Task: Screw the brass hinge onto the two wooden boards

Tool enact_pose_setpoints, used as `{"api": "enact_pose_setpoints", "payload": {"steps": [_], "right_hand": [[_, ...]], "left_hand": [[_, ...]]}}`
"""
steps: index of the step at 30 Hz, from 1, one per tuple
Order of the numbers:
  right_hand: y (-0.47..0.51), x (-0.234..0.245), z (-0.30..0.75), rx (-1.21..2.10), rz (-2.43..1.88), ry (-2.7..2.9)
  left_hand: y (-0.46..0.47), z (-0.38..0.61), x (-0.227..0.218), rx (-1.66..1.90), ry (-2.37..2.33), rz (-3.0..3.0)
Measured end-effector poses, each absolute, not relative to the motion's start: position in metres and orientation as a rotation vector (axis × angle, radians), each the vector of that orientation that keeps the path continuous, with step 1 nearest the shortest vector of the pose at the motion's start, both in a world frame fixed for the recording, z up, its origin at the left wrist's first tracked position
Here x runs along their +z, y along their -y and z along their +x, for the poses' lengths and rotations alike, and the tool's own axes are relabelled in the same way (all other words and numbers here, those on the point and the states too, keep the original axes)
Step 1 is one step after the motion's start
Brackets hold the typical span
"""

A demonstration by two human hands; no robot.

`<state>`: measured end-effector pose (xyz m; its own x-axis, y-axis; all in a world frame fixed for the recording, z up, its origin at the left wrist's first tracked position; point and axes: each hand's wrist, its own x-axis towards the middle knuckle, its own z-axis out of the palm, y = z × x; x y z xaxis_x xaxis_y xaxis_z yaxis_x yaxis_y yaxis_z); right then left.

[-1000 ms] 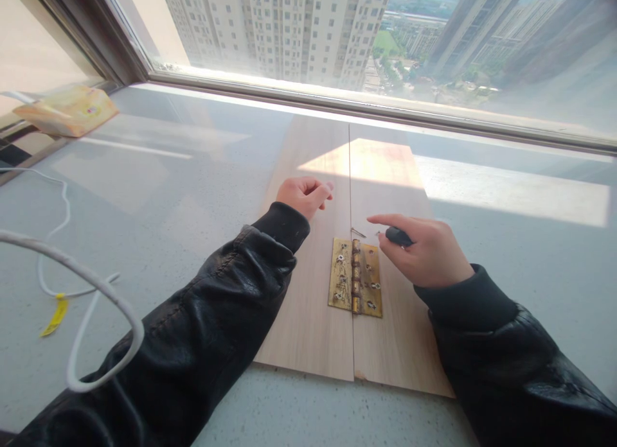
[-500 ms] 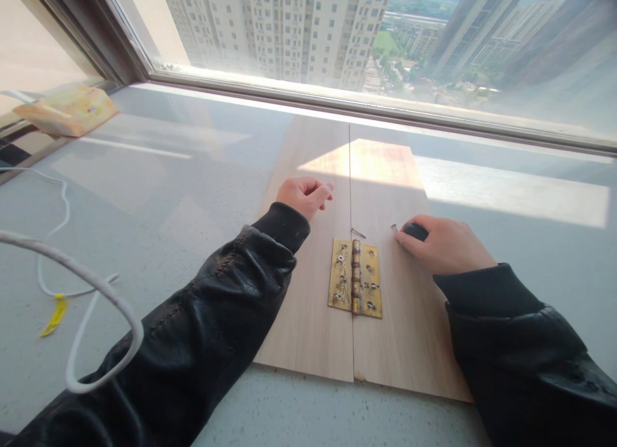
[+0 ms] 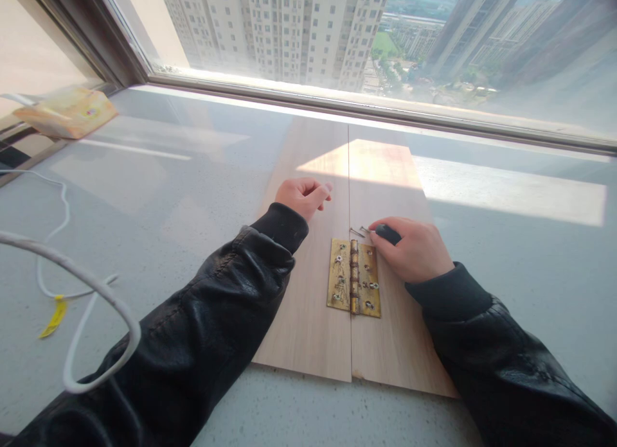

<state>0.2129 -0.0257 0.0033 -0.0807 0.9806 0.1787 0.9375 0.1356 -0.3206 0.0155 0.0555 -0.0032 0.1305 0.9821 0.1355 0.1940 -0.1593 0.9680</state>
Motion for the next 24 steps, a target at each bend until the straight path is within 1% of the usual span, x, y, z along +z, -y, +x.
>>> {"api": "enact_pose_setpoints", "payload": {"steps": [6, 13, 19, 24], "right_hand": [[0.0251, 0.0029, 0.2123, 0.182, -1.833, 2.096], [0.0242, 0.0027, 0.2159, 0.118, -1.911, 2.095], [0.0274, 0.0073, 0.2099, 0.261, -1.709, 2.152], [0.0258, 0.0063, 0.2084, 0.285, -1.700, 2.140]], "left_hand": [[-0.0562, 0.0149, -0.0043, 1.121, -1.199, 1.538], [-0.0564, 0.0153, -0.0051, 1.128, -1.177, 1.528], [-0.0562, 0.0149, -0.0041, 1.130, -1.180, 1.522], [-0.0556, 0.0151, -0.0026, 1.124, -1.184, 1.514]]}}
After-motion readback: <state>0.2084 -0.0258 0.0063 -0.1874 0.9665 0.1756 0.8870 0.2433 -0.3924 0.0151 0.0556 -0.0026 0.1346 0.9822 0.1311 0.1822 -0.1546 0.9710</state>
